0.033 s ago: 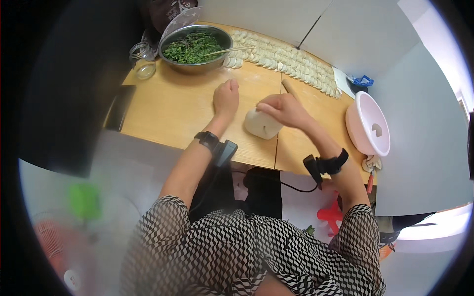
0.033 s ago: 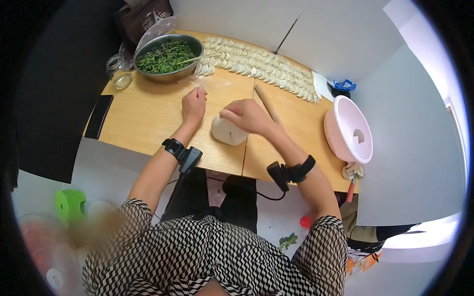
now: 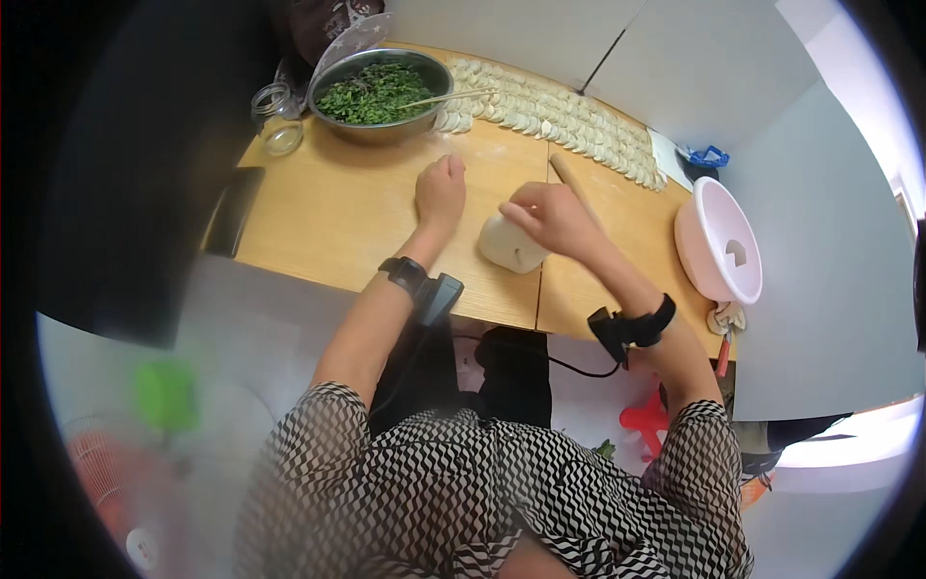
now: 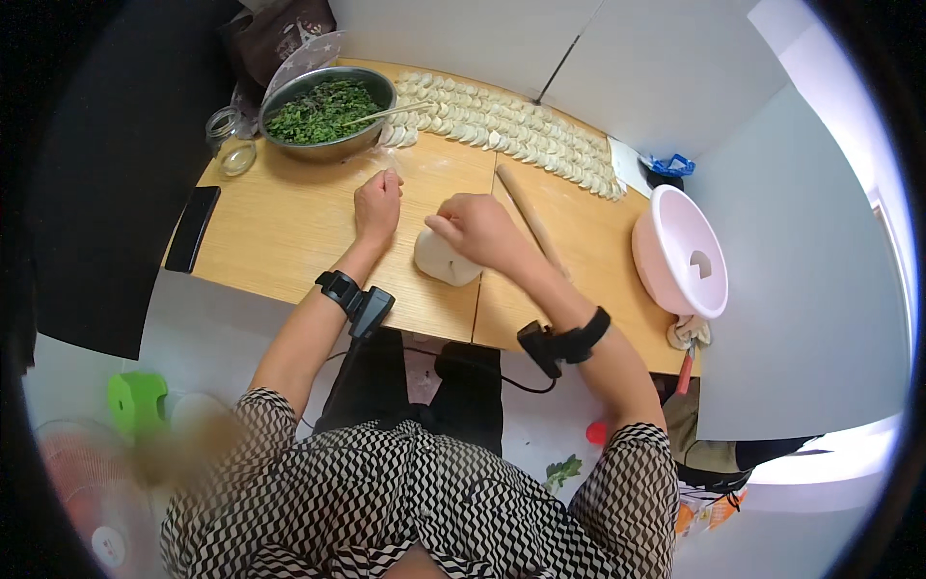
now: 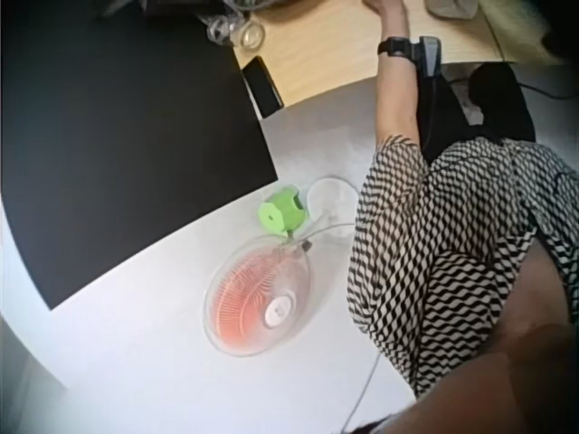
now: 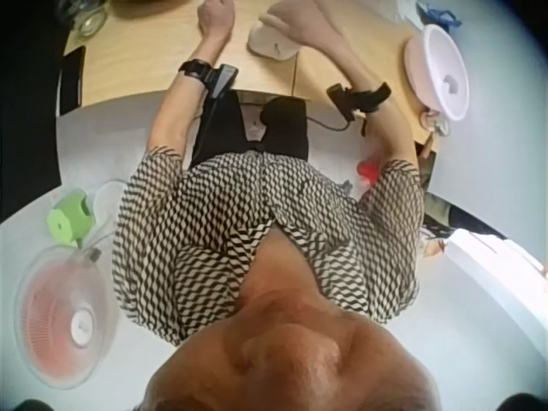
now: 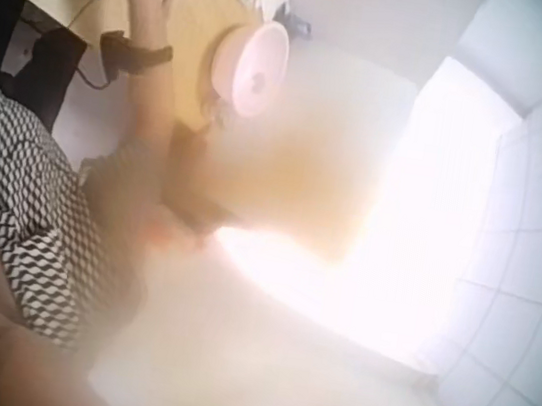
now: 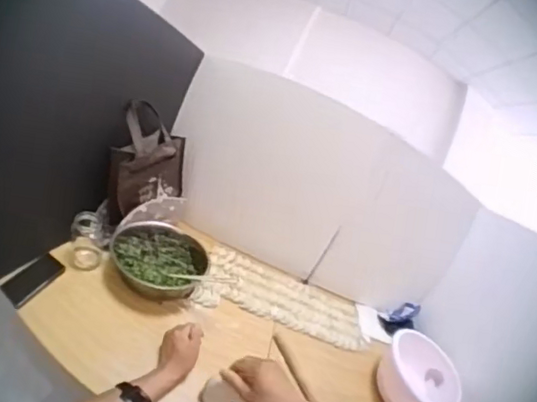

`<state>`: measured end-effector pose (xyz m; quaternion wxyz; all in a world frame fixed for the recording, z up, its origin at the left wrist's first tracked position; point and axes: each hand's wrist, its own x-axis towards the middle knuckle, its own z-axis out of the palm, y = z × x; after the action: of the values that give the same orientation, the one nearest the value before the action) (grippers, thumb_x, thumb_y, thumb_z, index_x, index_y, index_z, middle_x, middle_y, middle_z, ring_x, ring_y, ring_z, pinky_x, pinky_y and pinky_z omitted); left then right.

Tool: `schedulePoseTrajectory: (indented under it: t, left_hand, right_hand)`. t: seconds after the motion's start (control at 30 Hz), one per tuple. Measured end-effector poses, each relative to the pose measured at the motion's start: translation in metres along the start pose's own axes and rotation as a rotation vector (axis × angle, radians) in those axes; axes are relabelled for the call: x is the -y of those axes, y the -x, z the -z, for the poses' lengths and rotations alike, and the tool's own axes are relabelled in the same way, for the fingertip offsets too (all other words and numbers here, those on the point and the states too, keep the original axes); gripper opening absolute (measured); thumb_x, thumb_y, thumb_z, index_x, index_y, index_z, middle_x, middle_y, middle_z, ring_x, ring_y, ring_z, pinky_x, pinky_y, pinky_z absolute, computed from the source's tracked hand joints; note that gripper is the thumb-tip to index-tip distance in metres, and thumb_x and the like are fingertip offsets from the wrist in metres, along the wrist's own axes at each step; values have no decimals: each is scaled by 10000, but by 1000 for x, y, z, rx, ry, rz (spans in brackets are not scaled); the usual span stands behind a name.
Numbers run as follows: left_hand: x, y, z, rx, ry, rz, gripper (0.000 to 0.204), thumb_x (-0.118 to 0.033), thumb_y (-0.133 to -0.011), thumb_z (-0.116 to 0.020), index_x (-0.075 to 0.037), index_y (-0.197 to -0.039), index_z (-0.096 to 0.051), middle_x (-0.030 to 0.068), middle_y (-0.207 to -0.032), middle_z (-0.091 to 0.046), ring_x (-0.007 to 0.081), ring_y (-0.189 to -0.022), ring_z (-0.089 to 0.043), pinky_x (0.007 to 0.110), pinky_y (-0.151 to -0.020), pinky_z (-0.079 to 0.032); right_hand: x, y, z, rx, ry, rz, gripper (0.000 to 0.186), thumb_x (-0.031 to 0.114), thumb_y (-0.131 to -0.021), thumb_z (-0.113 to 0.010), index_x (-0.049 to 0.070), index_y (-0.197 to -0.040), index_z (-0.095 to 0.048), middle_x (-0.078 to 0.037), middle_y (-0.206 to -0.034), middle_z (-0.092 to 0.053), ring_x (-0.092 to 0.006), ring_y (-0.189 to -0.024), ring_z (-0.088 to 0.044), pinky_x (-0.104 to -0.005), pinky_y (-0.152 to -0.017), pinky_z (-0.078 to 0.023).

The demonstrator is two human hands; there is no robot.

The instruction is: Knead a large piece of dough on a wooden table.

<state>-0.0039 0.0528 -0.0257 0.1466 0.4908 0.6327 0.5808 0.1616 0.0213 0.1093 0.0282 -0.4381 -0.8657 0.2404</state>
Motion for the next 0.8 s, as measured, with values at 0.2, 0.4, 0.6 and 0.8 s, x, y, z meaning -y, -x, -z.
schedulePoseTrajectory:
  t: [0.2, 0.4, 0.6, 0.8]
  left_hand:
    - [-5, -1, -4, 11, 38, 28, 377, -277, -948, -408, -17, -771, -616, 210, -750, -612, 401, -734, -576, 482, -667, -427]
    - [-8, 2, -1, 13, 46, 59, 366, -268, -944, -420, -18, -769, -621, 203, -752, -617, 395, -732, -580, 472, -670, -431]
    - [-19, 5, 4, 39, 51, 100, 359, -257, -945, -419, -13, -774, -620, 200, -769, -622, 386, -757, -582, 463, -684, -435]
    - [-22, 2, 5, 54, 44, 55, 350, -248, -947, -416, -10, -785, -616, 197, -787, -623, 379, -776, -582, 467, -697, -434]
  right_hand:
    - [-10, 7, -68, -669, 627, 501, 264, 325, -817, -621, 104, -959, -588, -75, -998, -565, -257, -847, -565, -358, -711, -460]
    - [-28, -25, -62, -587, 457, 276, 199, 282, -827, -592, 95, -778, -638, -94, -794, -613, -280, -713, -605, -387, -625, -492]
    - [-44, -60, -49, -516, 255, 46, 323, 295, -874, -523, 58, -706, -663, -131, -735, -643, -341, -619, -610, -438, -601, -509]
    - [-59, -85, -40, -563, 277, 43, 386, 370, -910, -457, 68, -874, -695, -169, -883, -659, -358, -908, -606, -436, -764, -495]
